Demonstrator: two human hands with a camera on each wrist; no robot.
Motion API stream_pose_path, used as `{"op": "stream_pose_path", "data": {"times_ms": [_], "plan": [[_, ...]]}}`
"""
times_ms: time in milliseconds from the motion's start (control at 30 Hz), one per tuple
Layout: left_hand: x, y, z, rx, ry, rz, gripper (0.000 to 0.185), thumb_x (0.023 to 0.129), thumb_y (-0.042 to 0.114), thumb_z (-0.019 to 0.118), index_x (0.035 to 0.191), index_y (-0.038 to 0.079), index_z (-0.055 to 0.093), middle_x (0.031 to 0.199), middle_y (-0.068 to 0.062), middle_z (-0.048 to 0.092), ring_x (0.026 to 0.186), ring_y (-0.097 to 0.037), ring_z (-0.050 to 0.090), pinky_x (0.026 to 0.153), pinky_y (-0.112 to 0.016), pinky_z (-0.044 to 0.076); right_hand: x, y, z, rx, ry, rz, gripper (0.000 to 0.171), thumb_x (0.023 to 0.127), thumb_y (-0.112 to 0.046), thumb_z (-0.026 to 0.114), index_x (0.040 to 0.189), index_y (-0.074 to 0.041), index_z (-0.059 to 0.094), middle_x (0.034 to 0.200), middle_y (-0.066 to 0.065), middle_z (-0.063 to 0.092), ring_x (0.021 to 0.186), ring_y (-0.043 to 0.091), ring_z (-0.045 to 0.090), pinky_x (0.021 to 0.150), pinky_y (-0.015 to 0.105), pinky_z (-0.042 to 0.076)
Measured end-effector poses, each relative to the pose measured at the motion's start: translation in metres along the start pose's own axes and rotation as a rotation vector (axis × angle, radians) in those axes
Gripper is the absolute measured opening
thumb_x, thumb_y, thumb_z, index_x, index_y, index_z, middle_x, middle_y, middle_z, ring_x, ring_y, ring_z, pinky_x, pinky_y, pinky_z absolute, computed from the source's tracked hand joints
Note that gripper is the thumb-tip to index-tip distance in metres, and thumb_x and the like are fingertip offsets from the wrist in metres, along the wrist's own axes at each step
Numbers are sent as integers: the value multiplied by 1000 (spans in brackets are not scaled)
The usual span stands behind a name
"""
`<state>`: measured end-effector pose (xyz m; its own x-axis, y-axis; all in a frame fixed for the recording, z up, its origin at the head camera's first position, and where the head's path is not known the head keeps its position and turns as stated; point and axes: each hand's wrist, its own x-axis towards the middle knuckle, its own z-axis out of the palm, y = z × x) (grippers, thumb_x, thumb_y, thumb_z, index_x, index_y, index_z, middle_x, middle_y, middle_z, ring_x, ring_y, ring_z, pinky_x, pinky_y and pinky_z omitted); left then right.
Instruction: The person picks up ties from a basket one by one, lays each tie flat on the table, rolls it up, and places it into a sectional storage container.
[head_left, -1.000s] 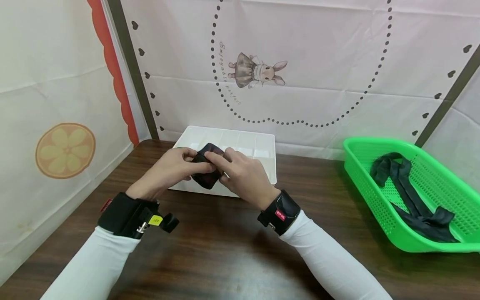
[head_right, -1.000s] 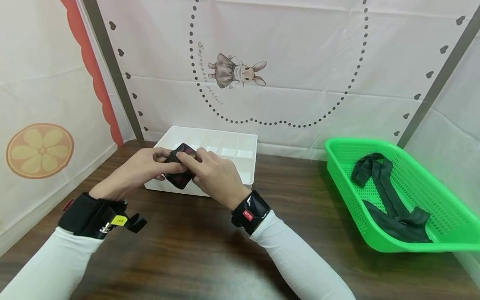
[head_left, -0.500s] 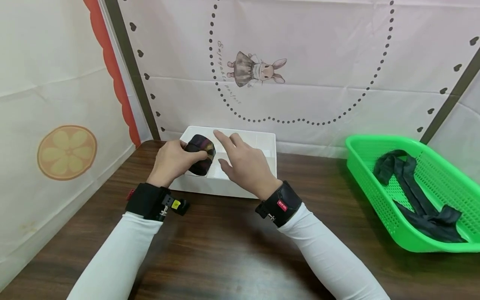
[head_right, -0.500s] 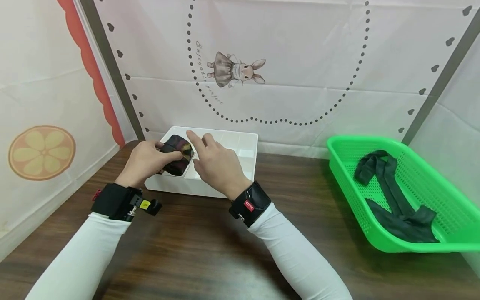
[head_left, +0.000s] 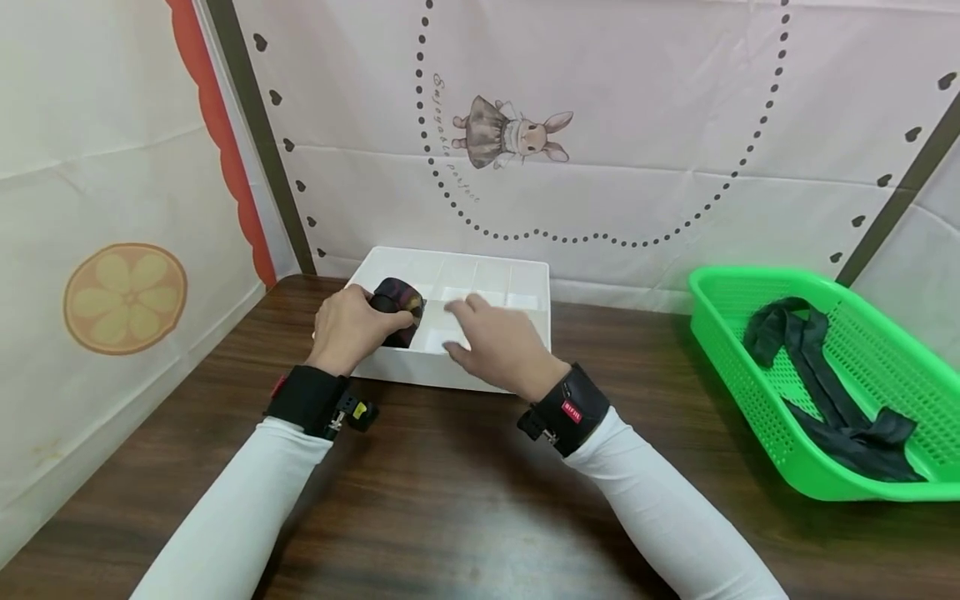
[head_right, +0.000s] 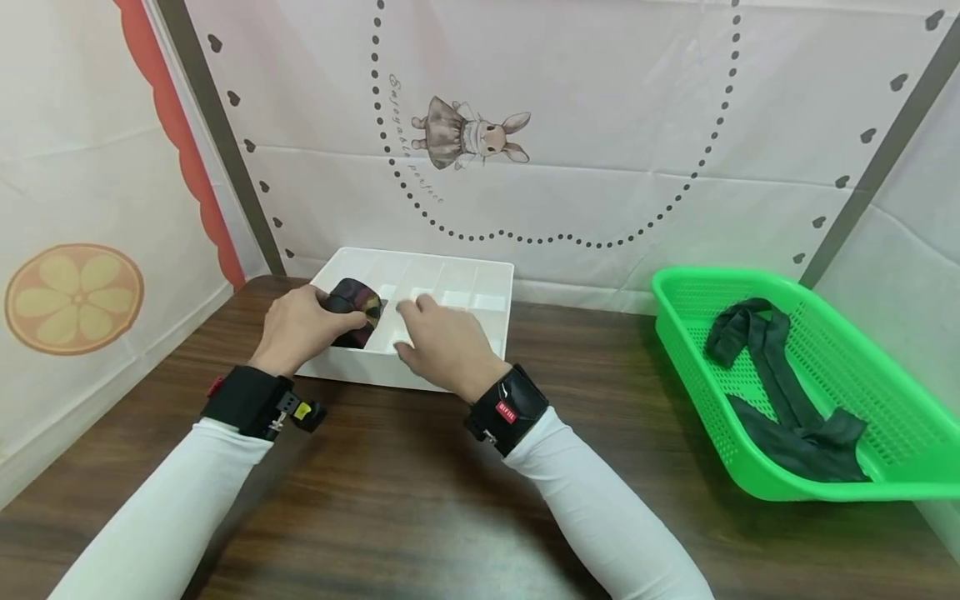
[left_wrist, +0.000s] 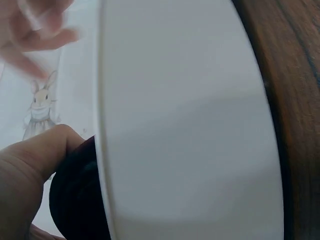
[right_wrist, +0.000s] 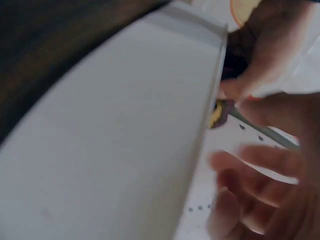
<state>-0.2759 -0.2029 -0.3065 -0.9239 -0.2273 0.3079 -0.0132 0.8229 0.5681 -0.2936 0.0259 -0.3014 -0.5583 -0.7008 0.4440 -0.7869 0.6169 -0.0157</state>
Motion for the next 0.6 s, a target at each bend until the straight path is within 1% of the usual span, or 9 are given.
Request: {"op": "stream_pose_path", "data": {"times_ms": [67,133,233,300,367,433,533,600], "plan": [[0,1,1,16,12,-3,56,86,42,81,101,-11,68,91,-25,68,80,-36,60,61,-40,42,-3,-2,4,-16,-91,-17,35,100,-28,76,126,-6,70,103,7,67,68,17,64,59,35,55],[-1,2,3,37,23,-3,56,86,41,82,102,-11,67,91,-26,68,81,-37,60,62,-41,44,-5,-3,9,-19,-118,-37,23,99,-24,77,116,-8,75,98,5,68,73,18,68,63,36,57],[-2,5,7,65,43,3,57,85,40,83,102,-12,65,92,-27,67,82,-39,61,64,-45,47,-7,-5,15,-15,-92,-56,10,98,-15,77,106,-8,77,93,5,68,77,20,70,65,36,59],[-2,5,10,76,54,7,58,84,39,84,104,-12,63,93,-28,66,83,-39,62,66,-48,49,-8,-6,17,-16,-70,-56,7,98,-13,76,104,-9,77,92,4,68,78,21,71,65,36,59],[-2,5,12,86,60,2,58,84,39,84,104,-10,62,93,-26,66,82,-38,62,67,-49,50,-9,-6,19,-16,-61,-56,6,98,-13,77,103,-9,77,91,4,68,78,21,71,64,36,59],[-3,4,13,107,66,5,55,84,38,84,102,-9,61,90,-25,65,79,-37,62,64,-48,50,-9,-6,20,-18,-59,-56,6,98,-13,76,103,-10,77,90,3,67,77,20,71,63,36,59],[-3,4,14,150,81,27,52,83,38,84,95,-7,63,83,-23,64,74,-36,62,58,-47,50,-9,-5,22,-14,-55,-61,6,99,-13,76,104,-10,77,90,3,66,77,20,70,63,35,58],[-2,4,15,170,86,48,51,84,37,85,92,-8,65,82,-24,64,75,-38,61,60,-48,51,-8,-5,23,-12,-55,-64,6,99,-13,75,104,-10,77,89,3,66,76,20,69,62,35,58]]}}
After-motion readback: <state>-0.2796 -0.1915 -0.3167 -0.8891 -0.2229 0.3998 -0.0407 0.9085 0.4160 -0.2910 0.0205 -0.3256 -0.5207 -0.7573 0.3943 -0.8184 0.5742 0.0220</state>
